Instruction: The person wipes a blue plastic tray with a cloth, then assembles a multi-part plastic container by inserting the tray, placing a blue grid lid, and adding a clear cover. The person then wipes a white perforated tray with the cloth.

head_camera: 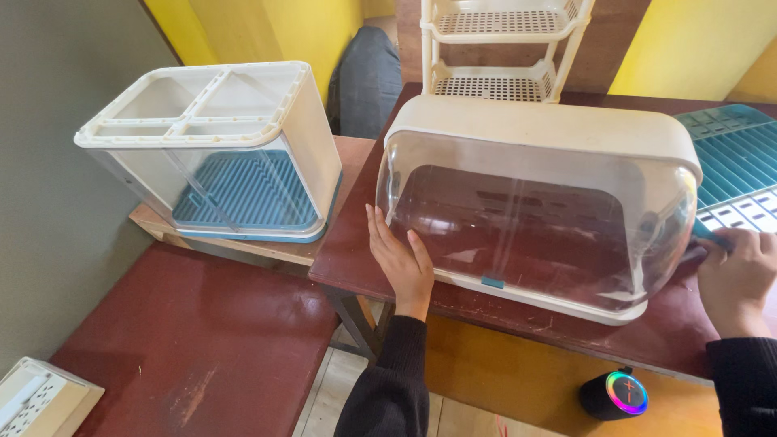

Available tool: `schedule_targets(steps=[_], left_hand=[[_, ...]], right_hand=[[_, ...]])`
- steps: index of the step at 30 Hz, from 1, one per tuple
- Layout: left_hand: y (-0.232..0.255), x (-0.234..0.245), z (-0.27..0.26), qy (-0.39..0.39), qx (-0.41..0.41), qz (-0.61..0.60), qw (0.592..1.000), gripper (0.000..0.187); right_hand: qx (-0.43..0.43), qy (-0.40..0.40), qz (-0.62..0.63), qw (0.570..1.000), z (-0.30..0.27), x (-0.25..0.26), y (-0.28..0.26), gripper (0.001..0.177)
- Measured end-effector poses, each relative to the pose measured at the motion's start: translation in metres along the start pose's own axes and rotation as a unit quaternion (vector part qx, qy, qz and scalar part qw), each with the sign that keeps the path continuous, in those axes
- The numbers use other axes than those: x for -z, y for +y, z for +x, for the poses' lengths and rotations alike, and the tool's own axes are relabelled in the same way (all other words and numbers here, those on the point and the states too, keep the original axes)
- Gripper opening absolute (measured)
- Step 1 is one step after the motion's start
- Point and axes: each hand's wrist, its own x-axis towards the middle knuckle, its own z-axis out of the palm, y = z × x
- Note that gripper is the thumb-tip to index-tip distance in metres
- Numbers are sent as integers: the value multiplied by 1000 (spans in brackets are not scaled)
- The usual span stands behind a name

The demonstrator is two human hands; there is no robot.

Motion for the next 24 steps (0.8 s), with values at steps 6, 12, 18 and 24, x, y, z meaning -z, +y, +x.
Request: schedule_targets(steps=[6, 12, 18, 24], left_hand=[[-2, 1, -1, -16, -4, 7, 1000, 63], [0, 1, -13, -49, 10, 43, 998, 65], [10, 16, -67, -156, -53, 36, 986, 64], [0, 27, -102, -335, -150, 79, 927, 60]], right_hand=[[-119, -34, 43, 991, -34, 49, -18, 19], [-82, -46, 40, 995, -69, 86, -23, 17], [-85, -68, 74, 991, -108, 118, -31, 12], [-108, -90, 23, 990, -103, 132, -58, 11]])
